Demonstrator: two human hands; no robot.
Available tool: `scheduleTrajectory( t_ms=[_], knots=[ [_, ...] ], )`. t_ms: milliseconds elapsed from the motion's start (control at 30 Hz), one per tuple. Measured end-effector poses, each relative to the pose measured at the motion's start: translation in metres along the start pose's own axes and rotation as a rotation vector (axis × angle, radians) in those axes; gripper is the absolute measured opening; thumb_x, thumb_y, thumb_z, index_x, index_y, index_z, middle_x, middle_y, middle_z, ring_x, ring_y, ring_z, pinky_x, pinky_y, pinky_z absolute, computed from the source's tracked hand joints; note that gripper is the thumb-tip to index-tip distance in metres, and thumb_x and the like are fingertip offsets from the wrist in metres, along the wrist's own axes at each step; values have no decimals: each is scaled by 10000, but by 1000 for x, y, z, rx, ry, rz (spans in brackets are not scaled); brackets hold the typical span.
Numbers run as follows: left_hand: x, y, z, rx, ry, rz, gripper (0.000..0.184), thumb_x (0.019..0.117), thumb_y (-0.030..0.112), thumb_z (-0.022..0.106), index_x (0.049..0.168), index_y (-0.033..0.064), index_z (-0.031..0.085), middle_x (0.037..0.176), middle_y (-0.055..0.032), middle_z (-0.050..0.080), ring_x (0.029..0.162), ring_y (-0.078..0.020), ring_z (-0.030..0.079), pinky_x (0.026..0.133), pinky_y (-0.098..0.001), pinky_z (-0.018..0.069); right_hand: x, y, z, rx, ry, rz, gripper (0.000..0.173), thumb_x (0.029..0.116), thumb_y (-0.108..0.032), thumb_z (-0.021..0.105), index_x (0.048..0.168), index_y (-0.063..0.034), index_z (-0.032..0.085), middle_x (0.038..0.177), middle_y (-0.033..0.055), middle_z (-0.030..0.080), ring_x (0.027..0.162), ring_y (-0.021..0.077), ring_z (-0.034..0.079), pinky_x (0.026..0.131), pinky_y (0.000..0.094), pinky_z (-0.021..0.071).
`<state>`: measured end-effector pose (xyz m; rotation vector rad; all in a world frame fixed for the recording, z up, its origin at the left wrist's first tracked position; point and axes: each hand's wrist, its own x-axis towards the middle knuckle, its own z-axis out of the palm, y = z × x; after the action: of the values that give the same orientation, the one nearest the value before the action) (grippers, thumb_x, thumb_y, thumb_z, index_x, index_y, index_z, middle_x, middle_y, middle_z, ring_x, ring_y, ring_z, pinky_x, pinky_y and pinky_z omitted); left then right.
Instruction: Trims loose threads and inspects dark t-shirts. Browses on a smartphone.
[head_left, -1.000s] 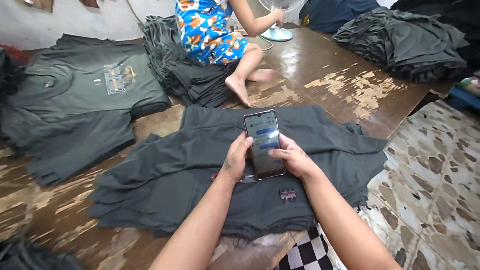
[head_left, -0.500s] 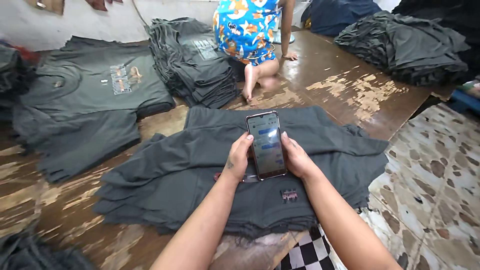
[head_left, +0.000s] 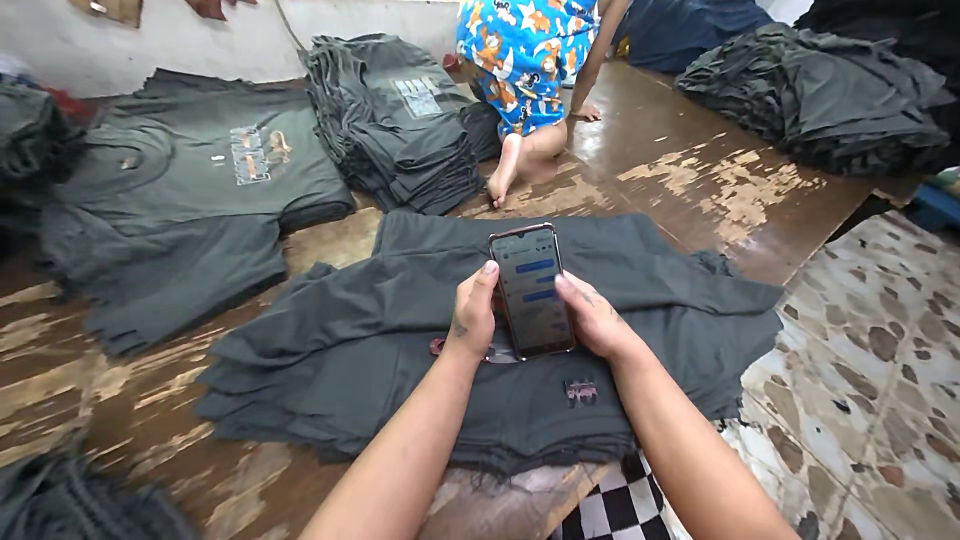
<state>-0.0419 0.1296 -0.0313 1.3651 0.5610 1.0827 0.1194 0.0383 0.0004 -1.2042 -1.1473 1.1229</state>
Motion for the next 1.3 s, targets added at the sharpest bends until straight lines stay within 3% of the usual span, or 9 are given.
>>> scheduleTrajectory(
  t_ms=[133, 300, 667, 833, 967, 1200, 1300],
  knots=[
    [1, 0, -1, 7, 3, 11, 483, 1070, 375, 291, 1113, 73, 665, 956, -10, 734, 933, -104, 710, 874, -344, 592, 1, 9, -3, -12, -9, -16, 837, 997, -705, 326, 1385, 11, 521, 1178, 72, 710, 1109, 108, 673, 1004, 315, 549],
    [3, 2, -2, 68, 21, 72, 440, 1058, 352, 332, 1136, 79, 668, 999, 15, 721, 964, -62, 690, 890, -318, 579, 1, 9, -3, -27, -54, -39, 1027, 915, -838, 286, 1425, 31, 490, 1223, 78, 707, 1143, 117, 670, 1021, 323, 546],
    [2, 4, -1, 24, 42, 61, 410, 1048, 308, 328, 1149, 96, 665, 1000, 31, 731, 953, -54, 697, 875, -300, 584, 2, 13, -5, -30, -96, -78, 1072, 885, -875, 263, 1396, 31, 524, 1213, 84, 712, 1147, 126, 670, 1022, 340, 546],
    [3, 3, 0, 18, 62, 71, 396, 1056, 310, 335, 1048, 119, 681, 943, 45, 729, 927, -51, 696, 861, -304, 583, 2, 11, -5, -44, -86, -63, 1064, 892, -867, 263, 1395, 34, 523, 1210, 80, 712, 1139, 118, 670, 1018, 335, 545],
    [2, -1, -2, -12, 20, 89, 454, 1059, 345, 286, 1127, 98, 660, 973, 29, 735, 945, -65, 703, 874, -321, 592, 2, 13, -5, 2, -81, -42, 1071, 896, -865, 226, 1428, 27, 490, 1254, 93, 695, 1180, 135, 653, 1045, 349, 526],
    [2, 0, 0, -26, 13, 26, 454, 1057, 316, 269, 1067, 96, 665, 910, 22, 729, 885, -79, 709, 838, -317, 596, 1, 8, -2, 79, -39, 9, 909, 999, -720, 160, 1433, 14, 474, 1242, 95, 693, 1166, 135, 658, 1037, 344, 528],
    [2, 0, 0, -7, 2, 15, 432, 1051, 302, 281, 1061, 99, 662, 902, 18, 722, 865, -83, 705, 818, -317, 597, 1, 7, 0, 82, 15, 39, 664, 1074, -540, 228, 1371, -30, 533, 1171, 70, 709, 1108, 118, 674, 1004, 330, 546]
  ],
)
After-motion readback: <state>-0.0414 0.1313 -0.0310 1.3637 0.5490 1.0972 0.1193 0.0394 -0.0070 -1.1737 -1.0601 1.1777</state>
